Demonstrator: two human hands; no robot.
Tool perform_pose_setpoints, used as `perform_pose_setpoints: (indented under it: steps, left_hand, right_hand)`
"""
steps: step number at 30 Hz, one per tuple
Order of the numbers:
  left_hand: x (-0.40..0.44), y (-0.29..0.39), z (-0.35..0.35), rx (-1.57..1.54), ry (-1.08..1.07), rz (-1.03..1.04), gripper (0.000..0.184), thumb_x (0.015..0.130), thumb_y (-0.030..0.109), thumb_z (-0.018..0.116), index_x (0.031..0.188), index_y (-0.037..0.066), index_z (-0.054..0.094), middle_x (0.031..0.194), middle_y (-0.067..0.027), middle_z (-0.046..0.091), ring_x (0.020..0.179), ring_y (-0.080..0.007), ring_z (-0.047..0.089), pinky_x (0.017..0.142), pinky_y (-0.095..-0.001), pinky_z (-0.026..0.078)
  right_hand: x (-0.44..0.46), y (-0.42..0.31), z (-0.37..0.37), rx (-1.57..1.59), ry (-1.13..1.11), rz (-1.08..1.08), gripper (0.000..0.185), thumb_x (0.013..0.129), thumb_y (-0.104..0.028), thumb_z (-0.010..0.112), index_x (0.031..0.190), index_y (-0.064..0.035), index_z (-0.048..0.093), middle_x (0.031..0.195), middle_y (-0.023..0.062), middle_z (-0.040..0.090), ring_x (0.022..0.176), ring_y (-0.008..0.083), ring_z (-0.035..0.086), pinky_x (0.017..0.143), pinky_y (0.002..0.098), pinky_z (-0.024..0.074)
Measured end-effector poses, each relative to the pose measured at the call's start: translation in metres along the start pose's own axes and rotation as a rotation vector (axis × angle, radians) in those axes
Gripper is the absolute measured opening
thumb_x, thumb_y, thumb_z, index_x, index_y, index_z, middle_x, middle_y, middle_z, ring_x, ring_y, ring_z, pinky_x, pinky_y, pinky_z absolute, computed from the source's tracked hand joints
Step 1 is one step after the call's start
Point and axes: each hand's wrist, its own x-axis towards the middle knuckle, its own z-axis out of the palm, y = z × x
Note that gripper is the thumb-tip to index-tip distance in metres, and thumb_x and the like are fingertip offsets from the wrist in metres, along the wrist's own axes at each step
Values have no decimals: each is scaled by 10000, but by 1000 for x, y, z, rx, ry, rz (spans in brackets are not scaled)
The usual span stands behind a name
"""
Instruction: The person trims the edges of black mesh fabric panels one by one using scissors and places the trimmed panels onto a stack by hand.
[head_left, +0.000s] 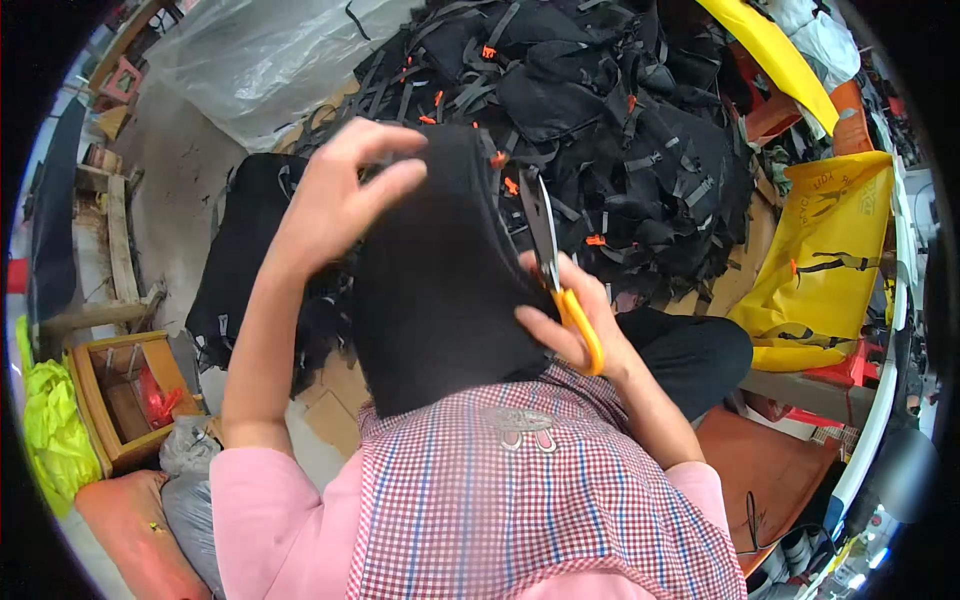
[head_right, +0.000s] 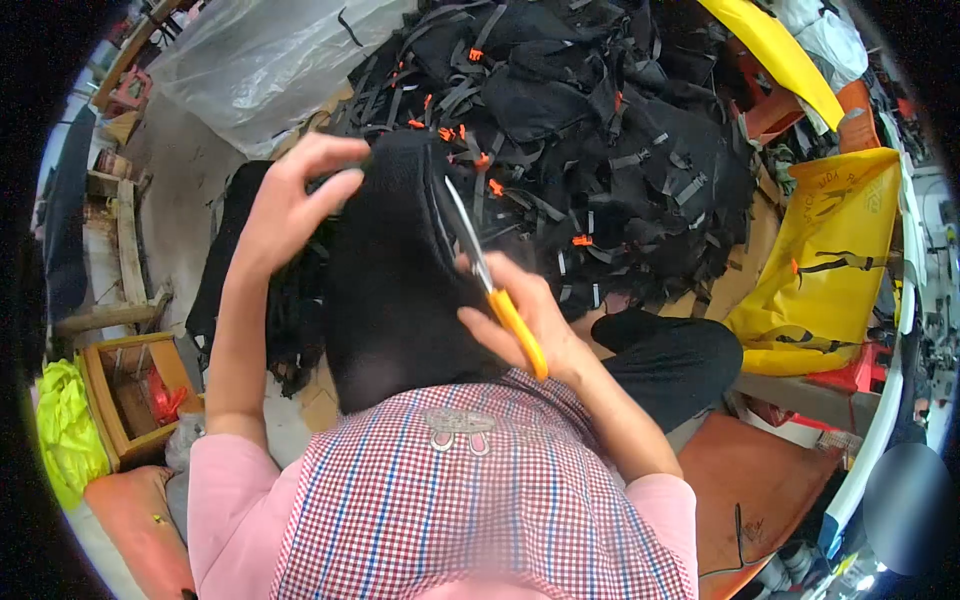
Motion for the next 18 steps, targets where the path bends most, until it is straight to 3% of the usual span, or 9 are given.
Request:
perform_pose_setpoints:
  steps: [1, 4, 5, 8, 10, 11, 12, 14, 18]
  left_hand:
    - [12, -31, 5, 226, 30, -55, 393, 867, 285, 683, 1111, -19, 636, 1044, -111, 633, 975, -214, 632, 880, -334, 486]
    - [40, -26, 13, 56, -403, -407, 444, 853, 368, 703, 1090, -4, 646, 1014, -105, 631, 894, -205, 645, 836, -348, 496]
    - [46, -18, 15, -28, -479, -352, 519, 813, 395, 738, 1145, 11, 627, 1095, -119, 622, 975, -216, 632, 869, -347, 492]
    - [59, -3, 38, 84, -230, 267, 656, 748, 446, 780, 1217, 30, 591, 1209, -129, 590, 1104, -237, 587, 955, -363, 457]
    - [79, 16, 42, -65, -531, 623, 799, 665, 484, 823, 1272, 40, 555, 1292, -129, 552, 1201, -263, 527, 1035, -388, 403]
    - [81, 28, 48, -210, -797, 594, 843, 616, 491, 847, 1273, 48, 558, 1290, -116, 559, 1217, -279, 512, 1059, -406, 373]
    - [77, 34, 55, -215, -871, 617, 763, 587, 450, 871, 1173, 33, 616, 1168, -114, 623, 1126, -270, 571, 976, -380, 437]
    - [82, 41, 56, 11, -1158, 345, 594, 576, 409, 880, 974, 20, 672, 952, -103, 662, 954, -249, 627, 839, -353, 485]
    - [79, 38, 37, 1, -880, 384, 403, 627, 319, 859, 739, 7, 631, 730, -95, 600, 777, -252, 610, 702, -353, 458]
  right_hand:
    - [-7, -6, -1, 13, -31, 56, 461, 770, -50, 703, 1203, -6, 549, 981, 129, 611, 895, 168, 598, 807, 304, 466]
    - [-21, -24, -6, 26, -12, 13, 450, 757, -61, 714, 1180, 3, 575, 993, 125, 617, 862, 184, 620, 789, 307, 473]
    - [-24, -28, -8, 31, -15, 15, 453, 756, -62, 714, 1181, 3, 572, 979, 118, 613, 848, 188, 617, 776, 308, 471]
    - [-26, -33, -12, 39, -22, 14, 461, 755, -67, 715, 1185, -1, 566, 944, 101, 600, 820, 191, 607, 747, 307, 463]
    - [-27, -35, -12, 34, -23, 21, 466, 754, -68, 714, 1190, -5, 563, 924, 92, 590, 806, 183, 598, 732, 305, 458]
    - [-26, -37, -13, 21, -23, 19, 468, 754, -66, 713, 1192, -7, 561, 916, 88, 586, 801, 176, 592, 725, 304, 455]
    - [-26, -37, -13, 10, -24, 20, 470, 754, -64, 712, 1195, -10, 559, 908, 84, 581, 795, 169, 586, 718, 303, 453]
    - [-30, -36, -11, 18, 20, 57, 464, 761, -50, 698, 1202, -20, 559, 915, 83, 586, 805, 162, 588, 741, 298, 458]
    - [-43, -11, -2, 129, 229, 115, 461, 787, -34, 676, 1228, -31, 543, 951, 87, 611, 852, 159, 602, 782, 308, 476]
